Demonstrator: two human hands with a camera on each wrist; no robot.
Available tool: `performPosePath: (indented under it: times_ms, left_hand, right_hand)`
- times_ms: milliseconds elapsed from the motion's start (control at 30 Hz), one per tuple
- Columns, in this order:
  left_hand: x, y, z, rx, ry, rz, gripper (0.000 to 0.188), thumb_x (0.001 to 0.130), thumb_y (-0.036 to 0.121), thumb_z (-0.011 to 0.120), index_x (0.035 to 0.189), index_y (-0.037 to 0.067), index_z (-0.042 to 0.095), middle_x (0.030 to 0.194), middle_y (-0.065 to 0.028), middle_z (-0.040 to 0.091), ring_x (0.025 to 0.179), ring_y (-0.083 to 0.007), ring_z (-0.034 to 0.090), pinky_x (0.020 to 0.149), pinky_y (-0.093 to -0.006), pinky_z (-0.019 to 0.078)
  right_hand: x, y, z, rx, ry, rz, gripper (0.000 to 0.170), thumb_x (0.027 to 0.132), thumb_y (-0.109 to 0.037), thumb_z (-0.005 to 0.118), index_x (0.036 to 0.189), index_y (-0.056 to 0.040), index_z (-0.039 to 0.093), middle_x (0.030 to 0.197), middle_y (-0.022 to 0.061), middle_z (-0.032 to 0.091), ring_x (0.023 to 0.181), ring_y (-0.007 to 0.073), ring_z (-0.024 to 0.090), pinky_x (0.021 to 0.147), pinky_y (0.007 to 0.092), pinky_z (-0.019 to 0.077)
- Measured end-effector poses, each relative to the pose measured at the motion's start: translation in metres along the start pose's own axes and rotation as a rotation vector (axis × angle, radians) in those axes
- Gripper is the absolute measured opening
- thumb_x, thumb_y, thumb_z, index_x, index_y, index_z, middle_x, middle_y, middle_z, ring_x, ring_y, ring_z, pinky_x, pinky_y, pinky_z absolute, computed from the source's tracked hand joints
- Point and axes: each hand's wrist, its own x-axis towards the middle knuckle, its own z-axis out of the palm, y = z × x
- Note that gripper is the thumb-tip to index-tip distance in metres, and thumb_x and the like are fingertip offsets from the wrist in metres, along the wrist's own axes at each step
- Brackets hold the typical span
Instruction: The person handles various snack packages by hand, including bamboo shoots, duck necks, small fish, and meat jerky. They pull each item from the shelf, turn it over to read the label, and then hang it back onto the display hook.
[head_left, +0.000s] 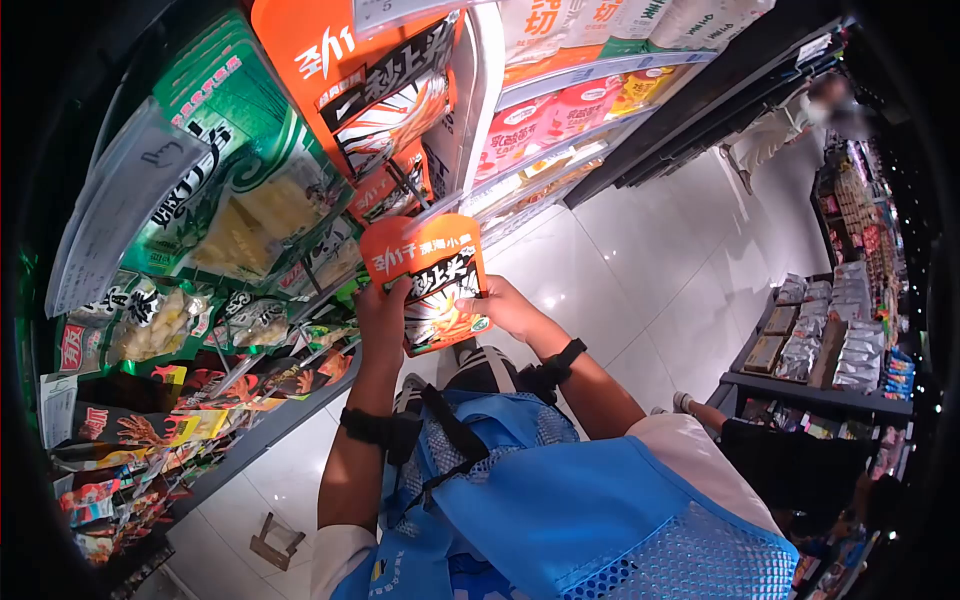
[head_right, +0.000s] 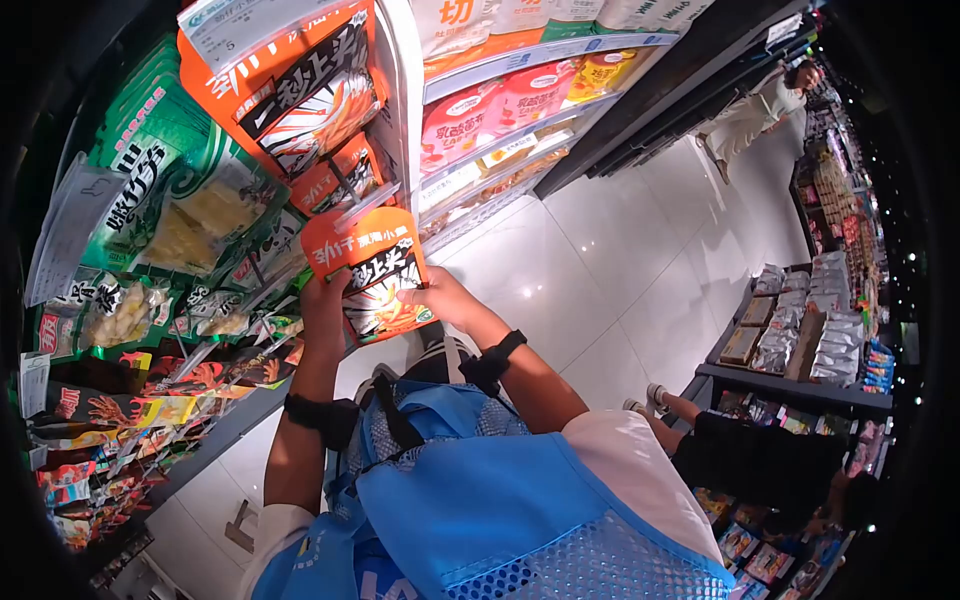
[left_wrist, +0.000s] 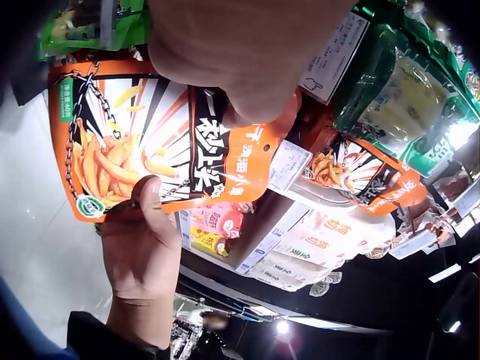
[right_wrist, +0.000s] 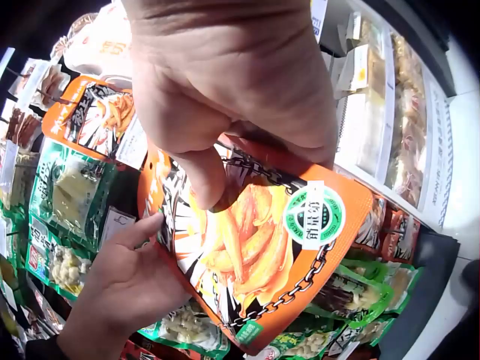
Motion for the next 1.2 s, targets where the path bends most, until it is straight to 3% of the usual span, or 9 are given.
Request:
performPosePath:
  times_ms: [133,467,667,767,900,1167,1200]
  left_hand:
    - [0.022,-0.009,0.012,0.127,0.153,0.130,0.023,0.084,0.014,0.069,0.100,-0.002,0.067,0.089,-0.0065,0.069,0.077,-0.0131,0.062,0.073,-0.0314,0.0481]
    - [0.040,-0.011,0.029,0.162,0.340,0.141,0.026,0.085,0.018,0.066,0.104,0.000,0.066,0.089,-0.0129,0.068,0.080,-0.0199,0.063,0.076,-0.0350,0.0474]
    - [0.056,-0.027,0.029,0.055,0.321,0.210,0.026,0.084,0.019,0.066,0.103,0.001,0.066,0.094,-0.0157,0.070,0.086,-0.0260,0.066,0.080,-0.0361,0.0483]
    - [0.072,-0.043,0.021,0.168,0.302,0.250,0.026,0.084,0.017,0.066,0.104,0.000,0.066,0.094,-0.0153,0.070,0.086,-0.0268,0.067,0.080,-0.0367,0.0489]
    - [0.063,-0.019,0.026,0.077,0.286,0.129,0.027,0.084,0.017,0.064,0.105,-0.001,0.065,0.091,-0.0116,0.070,0.081,-0.0201,0.067,0.075,-0.0342,0.0500]
    - [0.030,-0.019,0.033,-0.022,0.293,0.113,0.022,0.086,0.008,0.063,0.105,-0.002,0.065,0.090,-0.0073,0.069,0.078,-0.0124,0.062,0.072,-0.0296,0.0488]
    - [0.027,-0.018,0.034,-0.016,0.295,0.104,0.021,0.086,0.007,0.063,0.105,-0.002,0.066,0.090,-0.0070,0.069,0.079,-0.0118,0.062,0.072,-0.0293,0.0488]
  right_hand:
    - [0.022,-0.006,-0.012,0.012,-0.080,-0.049,0.027,0.091,-0.006,0.065,0.117,0.0021,0.063,0.109,0.0067,0.069,0.098,0.0150,0.064,0.091,0.0309,0.0492]
    - [0.048,-0.024,-0.033,-0.027,-0.204,-0.071,0.025,0.093,-0.010,0.063,0.115,0.0020,0.062,0.105,0.0074,0.069,0.094,0.0150,0.065,0.088,0.0306,0.0506]
    - [0.058,-0.029,-0.035,-0.070,-0.174,-0.038,0.021,0.093,-0.010,0.065,0.111,0.0007,0.063,0.100,0.0054,0.069,0.091,0.0143,0.064,0.084,0.0298,0.0504]
    - [0.069,-0.021,-0.035,-0.089,-0.134,-0.038,0.022,0.092,-0.010,0.065,0.111,0.0007,0.063,0.099,0.0053,0.069,0.090,0.0142,0.064,0.084,0.0297,0.0503]
    - [0.069,-0.024,-0.033,-0.115,-0.128,-0.039,0.021,0.093,-0.010,0.066,0.111,0.0008,0.063,0.099,0.0055,0.069,0.090,0.0141,0.064,0.085,0.0296,0.0500]
    - [0.040,-0.034,-0.033,-0.077,-0.171,-0.026,0.021,0.092,-0.012,0.067,0.109,-0.0002,0.063,0.098,0.0053,0.069,0.089,0.0114,0.064,0.081,0.0283,0.0512]
    - [0.038,-0.035,-0.033,-0.059,-0.174,0.003,0.018,0.091,-0.006,0.065,0.108,0.0008,0.064,0.100,0.0038,0.068,0.092,0.0123,0.064,0.086,0.0298,0.0506]
